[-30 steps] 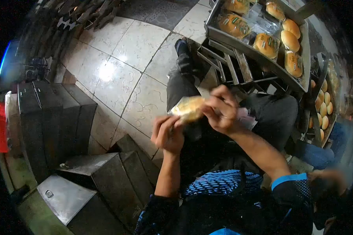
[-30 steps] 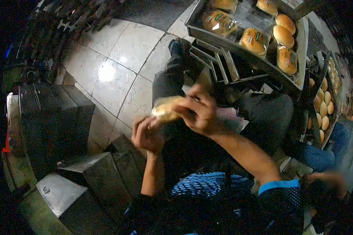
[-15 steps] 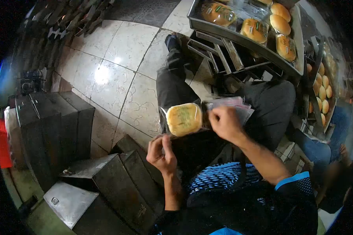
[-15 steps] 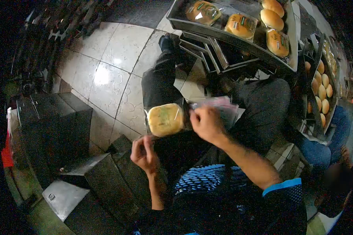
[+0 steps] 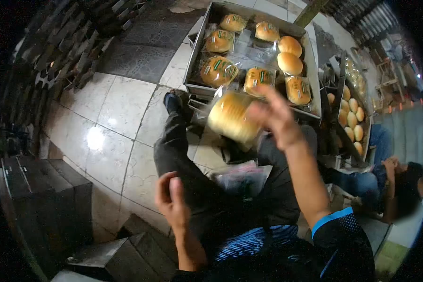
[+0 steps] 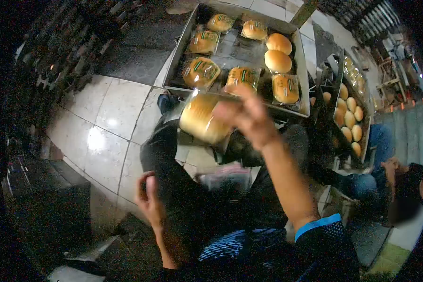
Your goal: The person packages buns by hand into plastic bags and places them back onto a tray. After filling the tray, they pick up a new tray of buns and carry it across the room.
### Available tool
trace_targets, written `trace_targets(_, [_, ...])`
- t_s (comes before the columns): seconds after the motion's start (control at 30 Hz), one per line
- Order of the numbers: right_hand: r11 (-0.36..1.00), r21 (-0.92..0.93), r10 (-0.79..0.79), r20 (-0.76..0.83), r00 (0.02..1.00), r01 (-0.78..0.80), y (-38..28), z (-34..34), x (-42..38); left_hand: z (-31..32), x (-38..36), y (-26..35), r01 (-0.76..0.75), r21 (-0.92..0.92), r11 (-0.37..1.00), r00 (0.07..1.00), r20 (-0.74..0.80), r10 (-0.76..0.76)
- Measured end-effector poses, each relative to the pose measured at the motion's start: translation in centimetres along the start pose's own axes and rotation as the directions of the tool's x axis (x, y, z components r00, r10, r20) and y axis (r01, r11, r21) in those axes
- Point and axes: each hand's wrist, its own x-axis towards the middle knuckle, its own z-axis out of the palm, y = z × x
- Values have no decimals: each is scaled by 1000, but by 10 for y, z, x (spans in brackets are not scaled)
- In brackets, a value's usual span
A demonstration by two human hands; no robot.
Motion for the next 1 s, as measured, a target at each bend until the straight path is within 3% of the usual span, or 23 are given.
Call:
trace_targets(0.03, [986, -97, -149, -134, 980, 137, 3, -25, 23, 17, -5, 6, -42, 75, 996, 993, 111, 34])
trace_targets(0.07, [972, -229, -148, -391, 908, 60, 5, -51, 48, 33, -8, 0, -174, 162, 971, 961, 243, 131])
trace_targets(0.1, [930, -368, -194, -452, 871, 16, -5, -65, 65, 47, -11, -11, -316, 229, 920, 900, 380, 215])
trace_targets(0.13, [916, -396, -228, -375, 899, 68, -18, -67, 71, 56, -15, -21, -423, 300, 855, 845, 472, 252])
trace_targets(0.17, [686, -728, -407, -383, 829, 0, -19, -78, 77, 63, -17, -35, -530, 356, 769, 779, 564, 276])
trace_targets(0.23, [413, -909, -529, -291, 797, -58, -19, -77, 55, 64, -17, -61, -480, 294, 827, 756, 617, 220])
trace_targets(0.3, [489, -832, -553, -63, 831, 262, 1, -54, 7, 59, -13, -59, -492, 262, 831, 724, 653, 223])
trace_targets(0.33, [474, -735, -582, 153, 799, 485, 23, -47, -14, 60, -15, -54, -525, 252, 813, 724, 634, 271])
trace_targets(0.37, [466, -703, -447, 337, 829, 537, 34, -36, -42, 62, -16, -54, -554, 237, 798, 701, 650, 293])
trace_targets(0.43, [608, -681, -127, 423, 897, 408, 78, -28, -84, 67, -19, -61, -614, 197, 764, 643, 686, 340])
trace_targets(0.5, [616, -672, -242, 333, 911, 410, 103, -23, -106, 74, -24, -66, -630, 260, 732, 680, 639, 358])
trace_targets(0.53, [734, -671, 27, 177, 984, 101, 95, -24, -118, 75, -25, -68, -625, 309, 717, 698, 633, 335])
trace_targets(0.6, [714, -672, -83, 197, 977, 196, 91, -27, -124, 75, -30, -59, -612, 387, 690, 717, 639, 278])
trace_targets(0.63, [699, -673, -144, 200, 969, 243, 87, -29, -123, 75, -32, -47, -515, 353, 781, 745, 635, 204])
trace_targets(0.67, [577, -673, -390, 272, 880, 464, 92, -37, -119, 74, -34, -32, -408, 317, 856, 762, 635, 127])
trace_targets(0.7, [529, -706, -472, 215, 855, 470, 86, -41, -116, 74, -32, -18, -293, 279, 914, 769, 638, 52])
trace_targets(0.77, [623, -687, -549, -43, 835, 374, 45, -42, -122, 70, -21, -29, -376, 148, 915, 708, 683, 181])
trace_targets(0.83, [640, -645, -662, -188, 725, 418, 29, -48, -116, 64, -15, -40, -158, -105, 982, 685, 704, 185])
trace_targets(0.87, [752, -510, -600, -268, 753, 418, 30, -49, -115, 65, -15, -46, 96, -257, 962, 779, 620, 88])
trace_targets(0.9, [742, -533, -599, -253, 760, 407, 31, -47, -116, 74, -20, -31, 333, -464, 821, 835, 549, -29])
trace_targets(0.97, [716, -580, -593, -212, 777, 389, 33, -37, -120, 75, -13, -34, 382, -442, 811, 879, 444, -173])
trace_targets(1.0, [567, -673, -702, -94, 705, 475, 31, -30, -118, 75, -9, -37, 344, -458, 820, 909, 382, -168])
